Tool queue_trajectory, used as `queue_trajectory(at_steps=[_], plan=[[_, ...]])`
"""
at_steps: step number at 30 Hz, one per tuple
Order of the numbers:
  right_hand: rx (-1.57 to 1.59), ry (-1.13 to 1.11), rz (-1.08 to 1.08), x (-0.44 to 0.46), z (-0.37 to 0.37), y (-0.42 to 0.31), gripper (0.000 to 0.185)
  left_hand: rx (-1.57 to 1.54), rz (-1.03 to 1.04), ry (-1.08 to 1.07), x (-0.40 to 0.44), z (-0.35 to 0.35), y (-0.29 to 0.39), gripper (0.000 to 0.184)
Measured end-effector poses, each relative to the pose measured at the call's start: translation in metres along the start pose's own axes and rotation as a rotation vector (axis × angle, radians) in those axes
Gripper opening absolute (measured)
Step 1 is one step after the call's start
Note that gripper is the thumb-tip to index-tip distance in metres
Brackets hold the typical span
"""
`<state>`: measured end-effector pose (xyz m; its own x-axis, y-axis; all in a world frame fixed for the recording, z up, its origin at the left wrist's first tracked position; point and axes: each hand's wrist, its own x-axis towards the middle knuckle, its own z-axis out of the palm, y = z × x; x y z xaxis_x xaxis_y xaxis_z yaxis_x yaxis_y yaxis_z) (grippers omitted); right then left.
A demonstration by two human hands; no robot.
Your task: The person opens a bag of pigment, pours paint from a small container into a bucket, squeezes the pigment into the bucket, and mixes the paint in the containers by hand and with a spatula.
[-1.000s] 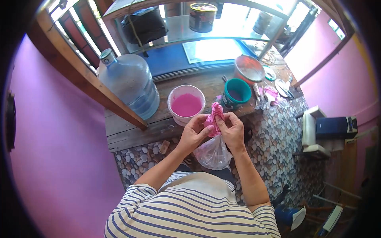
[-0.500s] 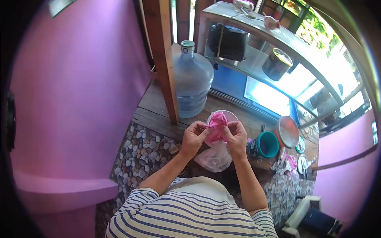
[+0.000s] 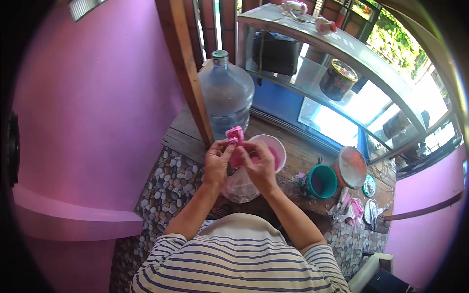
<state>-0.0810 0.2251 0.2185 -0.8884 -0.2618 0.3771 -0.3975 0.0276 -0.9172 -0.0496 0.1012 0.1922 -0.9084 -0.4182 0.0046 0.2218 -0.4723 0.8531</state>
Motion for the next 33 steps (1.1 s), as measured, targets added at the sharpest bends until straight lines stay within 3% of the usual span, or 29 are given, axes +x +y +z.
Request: queue_trajectory(at_steps=[11, 13, 15, 16, 22, 25, 27, 28, 31, 33], plan=[[-0.043, 0.108, -0.051, 0.008, -0.021, 0.003, 0.016, -0.156, -0.086, -0.061, -0.011, 0.036, 0.010, 0.021], [-0.047, 0.100, -0.096, 0.007, -0.024, 0.002, 0.016, -0.090, -0.001, -0.005, -0.009, 0.036, 0.001, 0.024], [0.252, 0.124, 0.136, 0.006, -0.025, -0.003, 0.017, -0.098, 0.017, -0.054, -0.009, 0.035, -0.004, 0.025], [0.251, 0.133, 0.139, 0.005, -0.025, -0.001, 0.017, -0.107, 0.038, -0.097, -0.010, 0.037, -0.003, 0.026], [0.056, 0.149, -0.023, 0.008, -0.027, 0.008, 0.015, -0.141, -0.068, -0.042, -0.010, 0.040, 0.004, 0.026], [-0.149, 0.137, -0.141, 0.006, -0.023, -0.004, 0.014, -0.145, -0.026, -0.013, -0.006, 0.035, 0.000, 0.023], [0.167, 0.230, 0.096, 0.005, -0.015, -0.011, 0.015, -0.145, -0.011, -0.025, -0.008, 0.032, 0.000, 0.021], [0.166, 0.231, 0.098, 0.005, -0.016, -0.007, 0.015, -0.139, 0.006, -0.041, -0.008, 0.031, 0.000, 0.019], [0.031, 0.209, -0.014, 0.004, -0.017, 0.000, 0.016, -0.171, 0.010, -0.055, -0.009, 0.032, 0.000, 0.014], [-0.162, 0.141, -0.240, 0.003, -0.017, -0.008, 0.020, -0.148, 0.014, -0.066, -0.005, 0.028, -0.002, 0.015]])
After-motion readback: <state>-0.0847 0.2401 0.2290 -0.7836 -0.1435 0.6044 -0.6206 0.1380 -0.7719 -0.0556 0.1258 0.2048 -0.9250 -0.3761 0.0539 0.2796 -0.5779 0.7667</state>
